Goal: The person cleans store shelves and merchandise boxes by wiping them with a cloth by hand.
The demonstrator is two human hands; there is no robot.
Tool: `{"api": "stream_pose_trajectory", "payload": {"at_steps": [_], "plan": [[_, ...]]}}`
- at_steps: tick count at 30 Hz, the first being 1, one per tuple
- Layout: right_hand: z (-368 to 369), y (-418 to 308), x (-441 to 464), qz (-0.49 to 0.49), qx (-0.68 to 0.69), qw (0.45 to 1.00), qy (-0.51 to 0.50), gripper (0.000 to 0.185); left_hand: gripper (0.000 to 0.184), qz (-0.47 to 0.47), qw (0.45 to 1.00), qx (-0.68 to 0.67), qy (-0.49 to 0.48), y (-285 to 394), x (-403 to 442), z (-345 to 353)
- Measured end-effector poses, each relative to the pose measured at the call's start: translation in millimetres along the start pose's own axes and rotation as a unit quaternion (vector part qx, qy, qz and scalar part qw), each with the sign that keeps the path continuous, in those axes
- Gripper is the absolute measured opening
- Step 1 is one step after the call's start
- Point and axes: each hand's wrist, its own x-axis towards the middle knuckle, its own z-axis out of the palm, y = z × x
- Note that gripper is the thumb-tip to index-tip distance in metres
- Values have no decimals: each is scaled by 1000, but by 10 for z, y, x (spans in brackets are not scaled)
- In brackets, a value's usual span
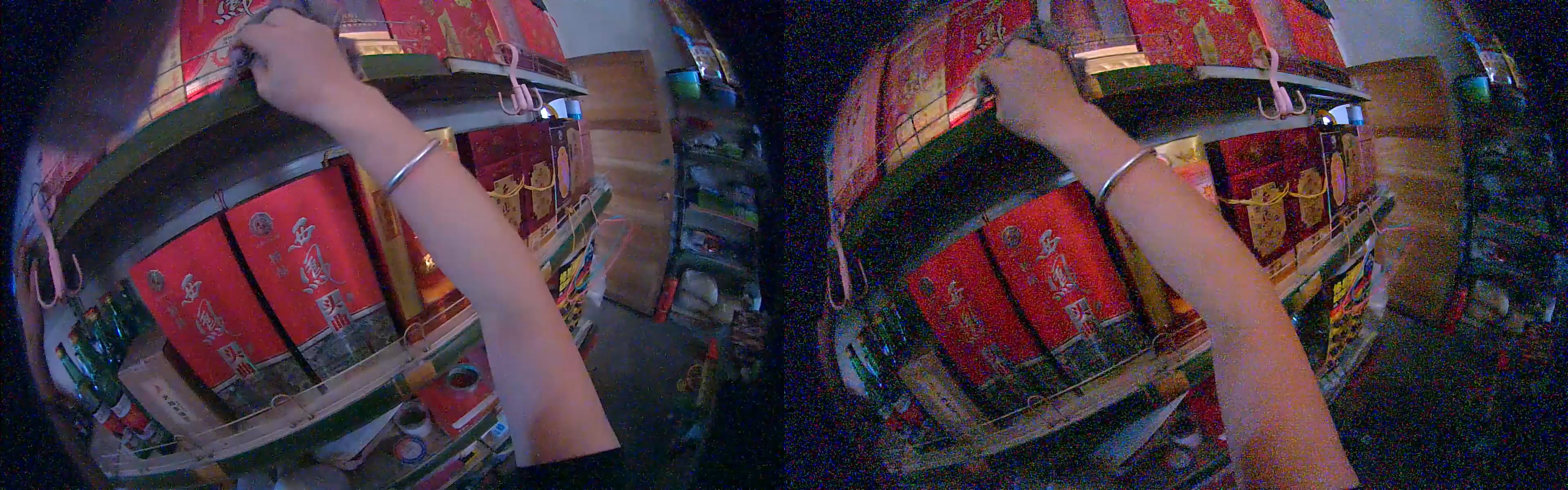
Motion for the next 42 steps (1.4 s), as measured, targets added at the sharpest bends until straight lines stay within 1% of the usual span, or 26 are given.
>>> {"api": "stream_pose_trajectory", "payload": {"at_steps": [1, 2, 3, 5, 6, 7, 9, 11, 13, 15, 17, 21, 24, 26, 27, 28, 30, 31, 32, 33, 34, 35, 36, 37, 39, 42], "plan": [[-71, 20, -10, 9, -12, 999, -34, 27, 45, 11, 1000, -2, 7, 62, 13, -15], [-110, 119, -57, 8, -42, 999, -23, 28, 44, -120, 987, -94, -45, 108, 64, -90], [-157, 277, -105, 4, -74, 997, -10, 29, 44, -248, 947, -185, -91, 374, 218, -260], [-321, 588, -220, 17, -69, 997, 8, 29, 41, -250, 940, -213, -94, 419, 206, -288], [-456, 673, -290, 93, -82, 992, 11, 31, 40, -126, 979, -150, -53, 277, 104, -132], [-572, 902, -330, 120, -205, 971, -28, 31, 39, -3, 997, -83, -9, 138, 5, -45], [-851, 1050, -379, 283, -221, 929, -88, 32, 38, 19, 999, 26, 12, -315, -32, 73], [-793, 996, -329, 286, -209, 933, -69, 33, 34, 38, 993, 96, 62, -945, -125, 360], [-528, 756, -230, 202, -72, 977, -1, 28, 34, 40, 994, 82, 67, -998, -102, 432], [-344, 404, -103, 98, -98, 990, 9, 31, 34, 40, 996, 54, 55, -795, -56, 343], [-174, 196, 38, 56, -13, 998, -27, 30, 33, 43, 997, 44, 48, -688, -78, 282], [-330, 378, -115, -43, -58, 997, -33, 29, 33, 45, 998, 34, 40, -611, -91, 261], [-627, 735, -337, 65, -161, 983, -66, 30, 32, 47, 998, 26, 39, -619, -99, 254], [-922, 1028, -394, 200, -301, 919, -156, 36, 32, 53, 998, 20, 38, -593, -58, 244], [-1042, 1160, -418, 240, -226, 934, -137, 37, 32, 53, 998, 17, 37, -537, -75, 230], [-1094, 1086, -366, 304, -223, 919, -119, 34, 30, 16, 999, 21, 43, -329, -70, 195], [-928, 916, -345, 235, -12, 971, 36, 34, 30, 2, 999, 8, 46, -241, -55, 205], [-814, 826, -358, 199, 95, 969, 113, 34, 30, -1, 999, 0, 45, -218, -32, 219], [-669, 733, -364, 179, 58, 981, 51, 35, 30, 13, 998, 13, 59, -284, -17, 258], [-354, 478, -376, 247, -9, 969, -18, 35, 30, 12, 997, 28, 69, -403, -71, 285], [-166, 381, -353, 28, -66, 997, 14, 35, 30, 12, 996, 43, 79, -424, -62, 319], [-146, -119, -244, 57, 67, 995, 55, 33, 30, 11, 994, 59, 92, -441, -63, 318], [22, -398, -128, 45, 118, 990, 66, 33, 30, 3, 998, 20, 60, -381, -59, 267], [207, -652, -22, -12, 104, 993, 55, 35, 30, 13, 998, 18, 56, -303, -32, 196], [460, -1179, 188, -44, 168, 985, 14, 35, 30, 33, 998, 7, 44, -153, -12, 140], [439, -1249, 206, -56, 149, 987, -19, 32, 31, 25, 999, 11, 40, -218, -37, 150]]}}
